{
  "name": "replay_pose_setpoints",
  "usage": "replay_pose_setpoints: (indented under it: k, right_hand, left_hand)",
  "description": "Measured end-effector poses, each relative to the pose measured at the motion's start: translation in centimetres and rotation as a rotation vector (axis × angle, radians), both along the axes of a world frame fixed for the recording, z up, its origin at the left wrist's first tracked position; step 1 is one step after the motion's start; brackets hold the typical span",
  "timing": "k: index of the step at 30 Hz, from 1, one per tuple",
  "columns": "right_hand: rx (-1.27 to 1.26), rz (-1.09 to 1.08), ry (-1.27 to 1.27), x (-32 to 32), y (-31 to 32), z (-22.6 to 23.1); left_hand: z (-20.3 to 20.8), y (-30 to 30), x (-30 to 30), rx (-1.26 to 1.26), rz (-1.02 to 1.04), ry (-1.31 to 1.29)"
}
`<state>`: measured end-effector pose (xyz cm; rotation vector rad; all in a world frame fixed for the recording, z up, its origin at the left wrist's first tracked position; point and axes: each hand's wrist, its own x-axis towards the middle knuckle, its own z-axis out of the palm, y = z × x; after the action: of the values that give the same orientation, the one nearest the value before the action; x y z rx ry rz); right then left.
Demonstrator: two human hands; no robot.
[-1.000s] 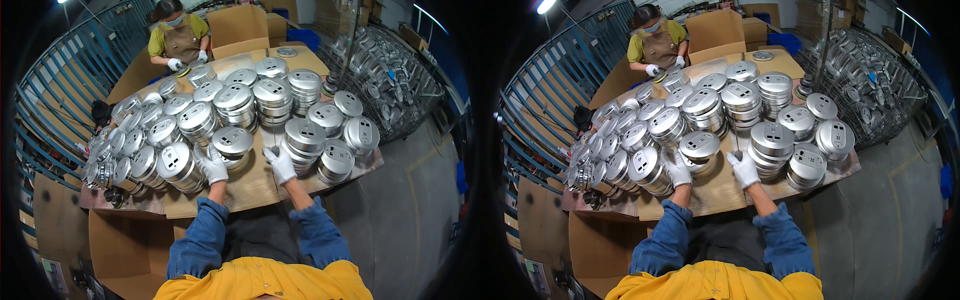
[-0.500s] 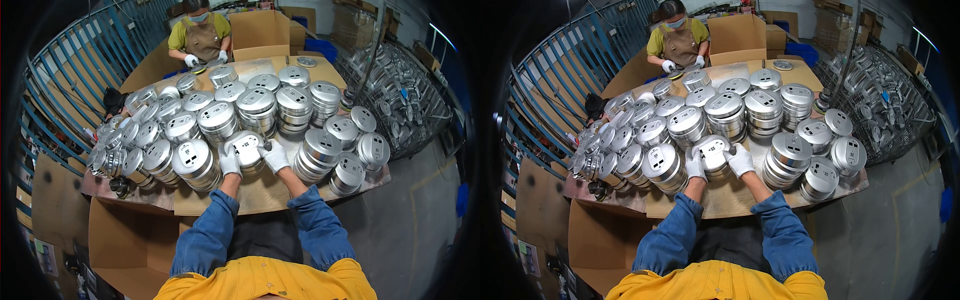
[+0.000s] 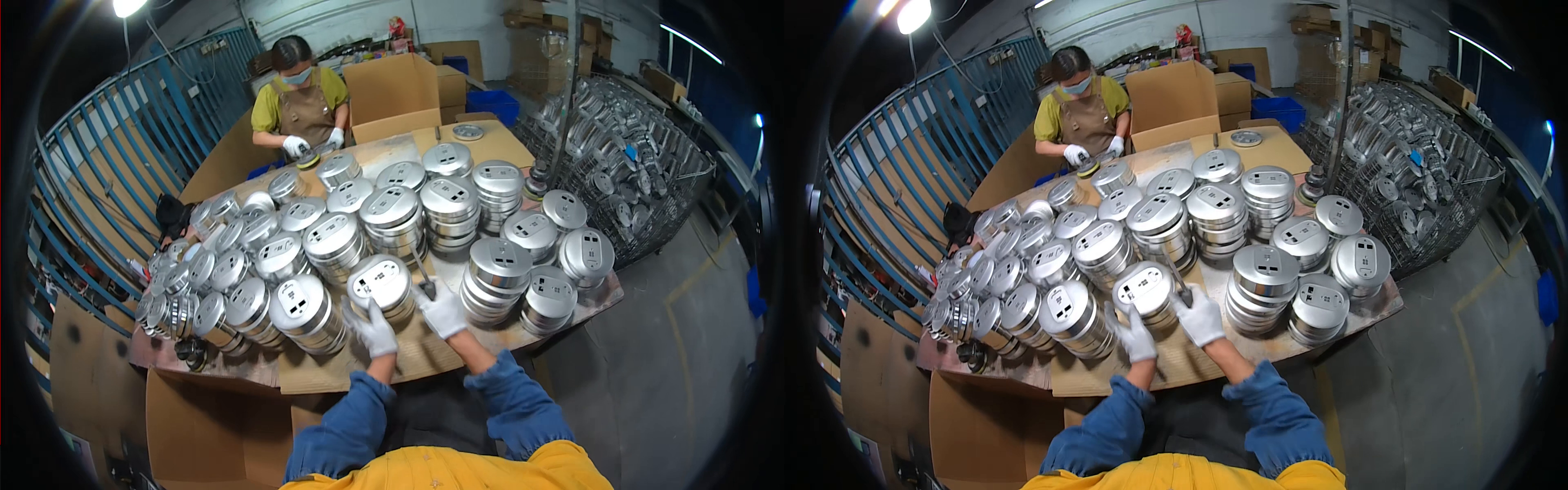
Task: Scraping and inspecting circular metal housings at a factory workstation.
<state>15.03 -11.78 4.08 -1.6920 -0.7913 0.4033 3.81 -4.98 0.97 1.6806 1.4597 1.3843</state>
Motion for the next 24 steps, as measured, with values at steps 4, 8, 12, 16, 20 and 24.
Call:
replay_pose_setpoints:
  k: [4, 8, 12, 16, 20, 24]
  right_hand:
    - [0.218, -0.238, -0.333, 2.8, -5.3, 2.9]
    - [-0.019, -0.544, -0.409, 8.6, -8.8, 4.7]
    - [-0.421, -0.495, -0.241, 12.9, -10.6, 4.9]
    - [-0.537, -0.41, -0.159, 14.9, -10.1, 3.5]
    - [-0.396, -0.364, -0.09, 15.2, -9.9, 2.2]
    - [-0.358, -0.437, -0.021, 13.8, -9.9, 1.9]
  left_hand:
    - [0.8, -5.2, 1.3, 0.471, -0.439, -0.059]
    - [2.2, -4.6, 6.9, 0.326, -0.588, -0.011]
    - [2.0, -2.0, 12.8, -0.162, -0.697, 0.057]
    - [-2.9, 1.9, 16.8, -0.37, -0.877, -0.021]
    - [-8.0, 5.7, 19.7, 0.443, -0.892, 0.818]
    - [-6.8, 4.5, 19.1, -0.655, -0.819, -0.186]
